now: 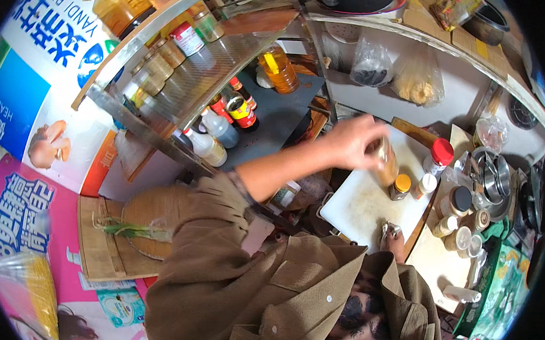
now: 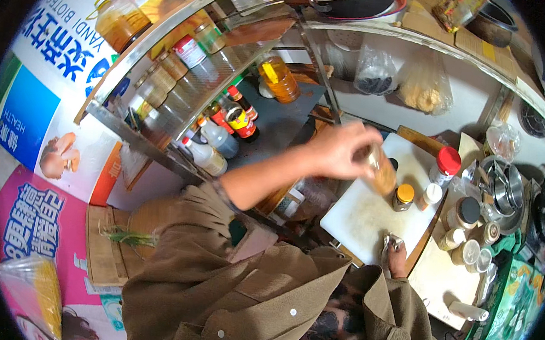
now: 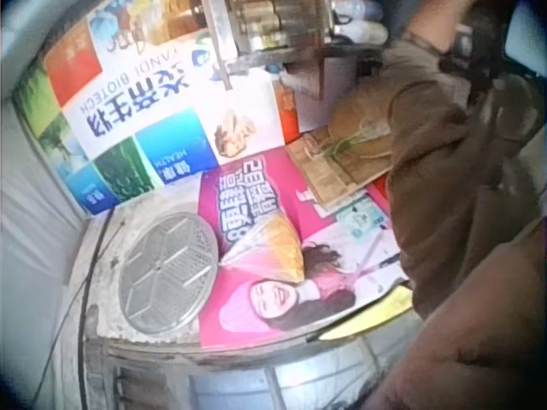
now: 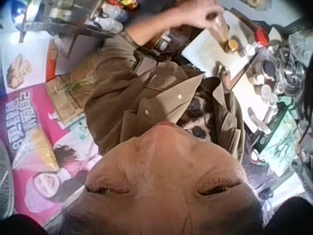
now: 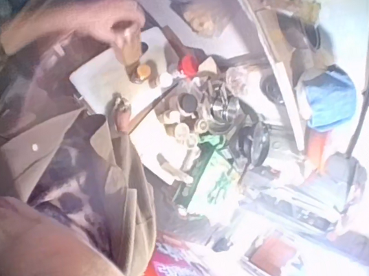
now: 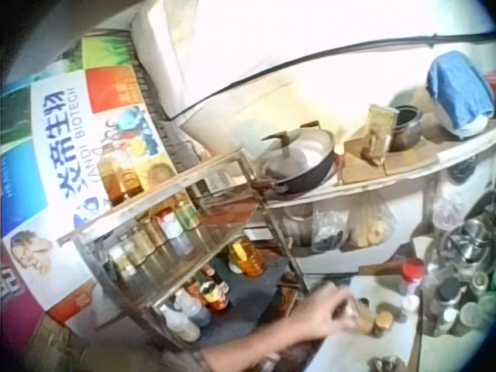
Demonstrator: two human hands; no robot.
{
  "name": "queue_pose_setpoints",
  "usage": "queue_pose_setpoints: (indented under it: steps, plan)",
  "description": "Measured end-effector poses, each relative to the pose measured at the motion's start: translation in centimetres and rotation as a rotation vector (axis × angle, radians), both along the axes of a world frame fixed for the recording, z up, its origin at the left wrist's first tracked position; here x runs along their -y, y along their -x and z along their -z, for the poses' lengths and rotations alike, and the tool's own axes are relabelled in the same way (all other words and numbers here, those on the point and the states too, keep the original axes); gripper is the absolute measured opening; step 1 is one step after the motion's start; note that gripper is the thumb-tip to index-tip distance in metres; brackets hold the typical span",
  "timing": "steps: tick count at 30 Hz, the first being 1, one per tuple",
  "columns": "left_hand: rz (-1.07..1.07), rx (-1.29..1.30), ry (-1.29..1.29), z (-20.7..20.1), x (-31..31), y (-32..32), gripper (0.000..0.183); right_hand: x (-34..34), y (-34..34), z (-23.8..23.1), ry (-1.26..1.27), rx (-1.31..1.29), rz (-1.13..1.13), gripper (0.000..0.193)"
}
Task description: The person repeatedly picks up small jars from a countertop, wipes them with a cloth, and places them on a nearby shelf. The person handles multiple jars one at a time, wiping the exterior surfaces before stacking them on the shelf.
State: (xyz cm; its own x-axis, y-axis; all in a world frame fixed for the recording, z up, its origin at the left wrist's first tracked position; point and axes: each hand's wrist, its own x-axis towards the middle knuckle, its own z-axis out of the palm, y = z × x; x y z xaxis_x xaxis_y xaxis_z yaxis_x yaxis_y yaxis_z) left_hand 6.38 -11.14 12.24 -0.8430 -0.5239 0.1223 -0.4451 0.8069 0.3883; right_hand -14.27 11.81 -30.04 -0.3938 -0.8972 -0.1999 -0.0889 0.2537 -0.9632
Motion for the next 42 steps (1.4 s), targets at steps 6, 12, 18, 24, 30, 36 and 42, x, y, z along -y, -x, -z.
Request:
queue_pose_setpoints:
  steps: [6, 12, 18, 24, 30, 36, 42]
  plan:
    - [-0.259, -0.258, 0.531, -16.1, 6.0, -7.2, 0.062, 0.2, 1.0, 1.8, -0.002, 0.164, -0.035, 0.029]
    - [-0.507, 0.000, 0.890, -23.1, 13.8, -13.8, 0.060, 0.2, 0.8, 1.8, -0.024, 0.260, 0.010, 0.030]
    - [-0.722, 0.309, 0.881, -20.9, 20.5, -18.4, 0.056, -0.3, 0.5, -0.3, -0.132, 0.145, 0.048, 0.029]
    - [-0.921, 0.466, 0.641, -22.2, 24.8, -22.5, 0.061, -0.5, -0.2, 0.6, -0.022, 0.189, 0.093, 0.029]
    - [-1.167, 0.475, 0.419, -22.8, 29.3, -28.2, 0.068, -1.0, -1.2, 0.4, -0.020, 0.072, 0.171, 0.030]
    - [-1.195, 0.382, 0.412, -21.5, 33.3, -33.2, 0.063, -1.2, -1.1, 0.2, -0.041, -0.034, 0.120, 0.029]
    - [-1.159, 0.479, 0.619, -20.3, 36.9, -36.2, 0.062, -1.5, -1.0, 0.5, -0.139, 0.042, 0.187, 0.029]
